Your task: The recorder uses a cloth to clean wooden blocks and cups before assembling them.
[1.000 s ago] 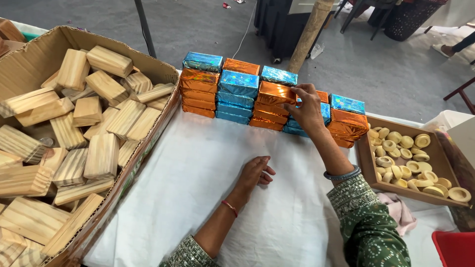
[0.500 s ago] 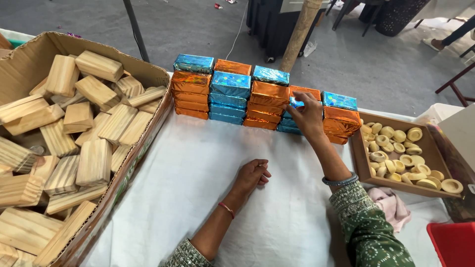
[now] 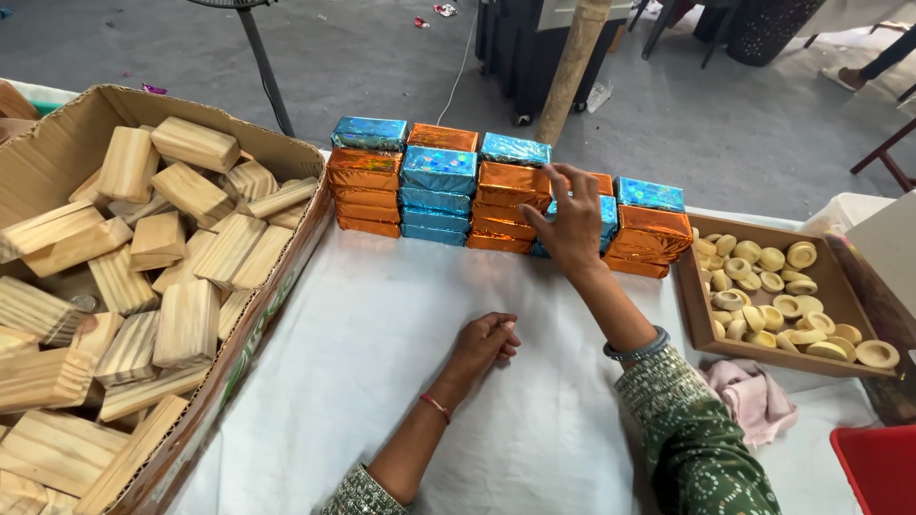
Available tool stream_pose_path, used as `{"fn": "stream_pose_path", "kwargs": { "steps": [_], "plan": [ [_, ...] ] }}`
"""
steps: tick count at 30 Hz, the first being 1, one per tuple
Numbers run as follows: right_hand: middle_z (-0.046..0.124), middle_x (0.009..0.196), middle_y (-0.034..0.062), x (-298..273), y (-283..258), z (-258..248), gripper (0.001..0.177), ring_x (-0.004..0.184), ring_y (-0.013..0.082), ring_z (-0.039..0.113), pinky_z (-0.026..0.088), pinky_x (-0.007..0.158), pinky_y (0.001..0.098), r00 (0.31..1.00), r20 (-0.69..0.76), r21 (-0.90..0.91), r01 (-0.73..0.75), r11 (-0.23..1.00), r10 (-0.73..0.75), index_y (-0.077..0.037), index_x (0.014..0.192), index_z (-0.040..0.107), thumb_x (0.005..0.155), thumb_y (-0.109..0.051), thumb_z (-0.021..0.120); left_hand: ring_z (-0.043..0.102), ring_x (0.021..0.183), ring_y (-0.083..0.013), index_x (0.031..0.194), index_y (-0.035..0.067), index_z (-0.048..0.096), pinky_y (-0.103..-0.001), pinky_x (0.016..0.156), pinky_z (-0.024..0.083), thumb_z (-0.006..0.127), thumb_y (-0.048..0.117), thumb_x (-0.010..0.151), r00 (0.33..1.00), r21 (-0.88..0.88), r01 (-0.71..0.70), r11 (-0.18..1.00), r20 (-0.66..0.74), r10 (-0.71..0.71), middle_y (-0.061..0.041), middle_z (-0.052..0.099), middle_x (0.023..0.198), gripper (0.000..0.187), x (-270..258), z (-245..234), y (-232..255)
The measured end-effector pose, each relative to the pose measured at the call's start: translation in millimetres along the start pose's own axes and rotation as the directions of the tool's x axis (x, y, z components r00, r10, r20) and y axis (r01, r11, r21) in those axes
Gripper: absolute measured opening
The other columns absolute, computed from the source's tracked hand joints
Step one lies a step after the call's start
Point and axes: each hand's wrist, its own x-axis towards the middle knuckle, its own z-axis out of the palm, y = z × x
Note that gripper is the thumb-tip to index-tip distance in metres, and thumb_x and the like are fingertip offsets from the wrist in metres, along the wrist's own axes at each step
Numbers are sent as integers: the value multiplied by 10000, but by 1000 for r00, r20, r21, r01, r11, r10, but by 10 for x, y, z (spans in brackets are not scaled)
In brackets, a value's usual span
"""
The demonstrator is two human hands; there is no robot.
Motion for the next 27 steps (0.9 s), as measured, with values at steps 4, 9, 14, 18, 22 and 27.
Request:
{"fn": "stream_pose_path", "kwargs": {
  "steps": [4,9,14,18,22,27],
  "plan": [
    [594,1341,104,123,-84,212,774,1323,305,457,413,1052,515,988,64,-50,142,989,-139,-60,1375,633,774,-493,859,654,827,-98,1359,19,592,-253,786,579,535,300,1027,1000,19,2,1000,0,-2,-34,691,937,439,-60,29,85],
    [648,1265,18,183,-144,443,485,1351,272,450,310,1084,510,989,47,-74,143,987,-140,-152,1243,738,902,-495,778,648,829,-100,1352,-1,596,-259,773,567,558,292,1026,1000,-16,0,1000,13,0,-45,694,948,440,-53,11,55],
    [658,1259,24,118,-58,454,418,1345,266,460,311,1101,514,992,81,-10,102,995,-101,-136,1167,751,935,-484,777,631,812,-100,1327,-5,614,-267,736,558,551,285,1029,1000,-5,9,1000,7,-9,-49,684,943,420,11,52,-51],
    [659,1234,82,-29,-7,-26,446,1263,315,542,441,1034,495,984,-54,143,173,975,-167,-70,1237,735,926,-384,802,646,791,-105,1278,18,647,-274,693,566,556,258,1022,1000,47,-5,999,-19,6,-53,693,915,363,-5,67,-11],
    [680,1120,104,-685,297,-765,287,1157,319,589,516,952,441,996,47,181,70,981,-80,-62,1159,744,951,-256,782,657,785,-104,1230,11,676,-257,711,576,565,239,1022,999,82,-33,996,-23,35,-45,710,909,328,130,22,-184],
    [707,1213,30,-1616,868,-1565,321,1251,250,591,483,1067,484,889,448,-208,-1,978,96,-170,1147,761,925,-398,716,670,796,-105,1226,6,676,-262,749,595,571,236,1020,993,94,-117,989,12,116,-37,719,910,326,270,-60,-379]
  ]
}}
